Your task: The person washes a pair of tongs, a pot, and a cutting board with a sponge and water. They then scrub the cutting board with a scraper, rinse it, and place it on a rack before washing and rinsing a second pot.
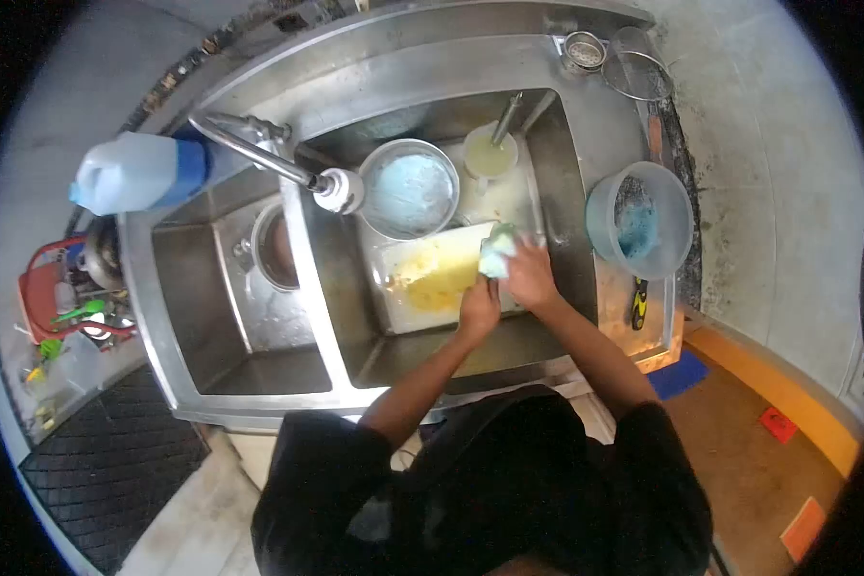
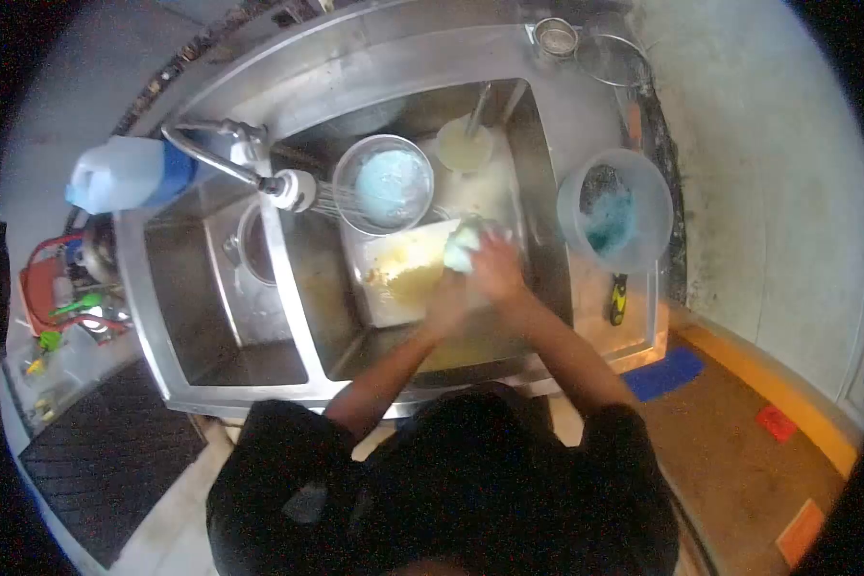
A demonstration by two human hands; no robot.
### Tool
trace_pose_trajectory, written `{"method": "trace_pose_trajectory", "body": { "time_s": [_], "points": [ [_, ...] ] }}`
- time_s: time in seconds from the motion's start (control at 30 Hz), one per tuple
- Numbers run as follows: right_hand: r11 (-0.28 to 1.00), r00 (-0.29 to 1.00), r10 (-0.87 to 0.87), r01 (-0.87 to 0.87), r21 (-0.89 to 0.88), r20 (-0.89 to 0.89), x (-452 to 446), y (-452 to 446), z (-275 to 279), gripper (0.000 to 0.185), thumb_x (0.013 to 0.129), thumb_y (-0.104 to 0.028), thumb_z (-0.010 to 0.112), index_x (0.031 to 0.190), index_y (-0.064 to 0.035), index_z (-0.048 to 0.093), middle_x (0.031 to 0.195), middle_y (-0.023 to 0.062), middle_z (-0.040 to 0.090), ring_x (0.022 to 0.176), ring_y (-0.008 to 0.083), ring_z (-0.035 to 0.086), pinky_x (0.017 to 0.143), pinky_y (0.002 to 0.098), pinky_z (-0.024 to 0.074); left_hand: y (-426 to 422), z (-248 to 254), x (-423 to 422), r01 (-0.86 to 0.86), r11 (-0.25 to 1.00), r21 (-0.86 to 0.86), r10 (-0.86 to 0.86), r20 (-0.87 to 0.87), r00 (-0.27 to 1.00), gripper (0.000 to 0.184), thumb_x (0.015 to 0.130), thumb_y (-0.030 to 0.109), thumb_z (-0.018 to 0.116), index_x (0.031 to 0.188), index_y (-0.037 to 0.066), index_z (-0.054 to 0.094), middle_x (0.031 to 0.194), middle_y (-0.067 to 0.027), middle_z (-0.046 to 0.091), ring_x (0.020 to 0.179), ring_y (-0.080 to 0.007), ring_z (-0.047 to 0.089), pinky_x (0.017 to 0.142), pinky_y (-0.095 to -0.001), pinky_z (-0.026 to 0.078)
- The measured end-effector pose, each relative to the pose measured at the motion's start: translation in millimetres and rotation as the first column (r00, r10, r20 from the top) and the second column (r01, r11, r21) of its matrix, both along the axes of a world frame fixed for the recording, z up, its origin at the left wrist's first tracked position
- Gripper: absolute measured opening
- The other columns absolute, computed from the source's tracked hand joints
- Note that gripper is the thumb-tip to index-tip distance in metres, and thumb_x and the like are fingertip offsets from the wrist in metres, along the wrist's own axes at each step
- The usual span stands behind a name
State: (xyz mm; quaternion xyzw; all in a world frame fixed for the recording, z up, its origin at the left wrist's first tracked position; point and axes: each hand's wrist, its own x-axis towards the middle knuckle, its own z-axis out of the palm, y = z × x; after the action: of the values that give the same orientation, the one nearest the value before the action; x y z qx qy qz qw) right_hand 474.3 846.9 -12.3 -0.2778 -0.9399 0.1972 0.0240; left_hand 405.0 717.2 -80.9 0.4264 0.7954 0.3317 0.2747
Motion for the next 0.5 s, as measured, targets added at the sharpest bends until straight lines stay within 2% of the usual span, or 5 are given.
{"method": "trace_pose_trajectory", "body": {
  "time_s": [0.03,0.17,0.27,0.33,0.5],
  "points": [
    [0.995,0.996,0.085,-0.086,0.053,0.025,-12.4,-1.3,4.4,0.046,0.064,-0.02,0.069,0.109,-0.0117,0.063,0.119,0.0193,0.05,0.113,0.0377,0.043,0.097,0.0488,0.0344,10.1,55.7,-9.1,-0.148,0.986,-0.074,0.16,0.215,0.963,0.02,0.091,0.017,0.046,0.102,0.0,0.047,0.074,-0.0292,0.057,0.072,-0.0476,0.056,0.064,-0.0539,0.042],
    [0.975,0.972,-0.223,0.222,-0.029,-0.067,-58.7,16.0,24.6,0.047,0.066,-0.021,0.069,0.11,-0.0086,0.061,0.119,0.02,0.05,0.109,0.0385,0.046,0.094,0.0484,0.0374,-17.7,77.5,-17.4,0.028,0.991,-0.134,-0.024,0.031,0.999,0.021,0.093,0.017,0.043,0.102,-0.002,0.049,0.076,-0.028,0.058,0.074,-0.0473,0.056,0.064,-0.0518,0.043],
    [0.815,0.873,-0.454,0.488,-0.312,0.18,-63.3,15.9,43.0,0.047,0.068,-0.022,0.069,0.112,-0.0102,0.06,0.116,0.0179,0.052,0.101,0.036,0.054,0.085,0.0436,0.0453,-29.1,116.1,-10.7,0.024,0.984,-0.175,-0.004,0.111,0.994,0.022,0.094,0.018,0.042,0.099,-0.002,0.05,0.076,-0.0277,0.059,0.075,-0.0468,0.056,0.063,-0.0507,0.043],
    [0.981,0.851,-0.192,0.153,-0.119,-0.488,-46.7,-2.6,66.6,0.048,0.069,-0.019,0.069,0.114,-0.0088,0.058,0.106,0.0187,0.055,0.089,0.0364,0.057,0.076,0.0422,0.0482,-18.8,109.8,-13.8,-0.03,1.0,0.0,0.03,0.054,0.998,0.028,0.095,0.024,0.042,0.094,-0.002,0.053,0.069,-0.0238,0.058,0.065,-0.0402,0.059,0.06,-0.0471,0.044],
    [0.944,0.877,-0.324,0.322,-0.068,-0.356,-31.8,-9.7,82.3,0.045,0.071,-0.018,0.067,0.114,-0.0094,0.058,0.098,0.0197,0.057,0.086,0.0344,0.058,0.069,0.0423,0.049,-17.0,114.8,-34.5,-0.207,0.976,-0.068,0.217,0.396,0.892,0.031,0.096,0.025,0.04,0.09,-0.002,0.052,0.062,-0.0151,0.052,0.059,-0.0247,0.055,0.058,-0.0375,0.043]
  ]
}}
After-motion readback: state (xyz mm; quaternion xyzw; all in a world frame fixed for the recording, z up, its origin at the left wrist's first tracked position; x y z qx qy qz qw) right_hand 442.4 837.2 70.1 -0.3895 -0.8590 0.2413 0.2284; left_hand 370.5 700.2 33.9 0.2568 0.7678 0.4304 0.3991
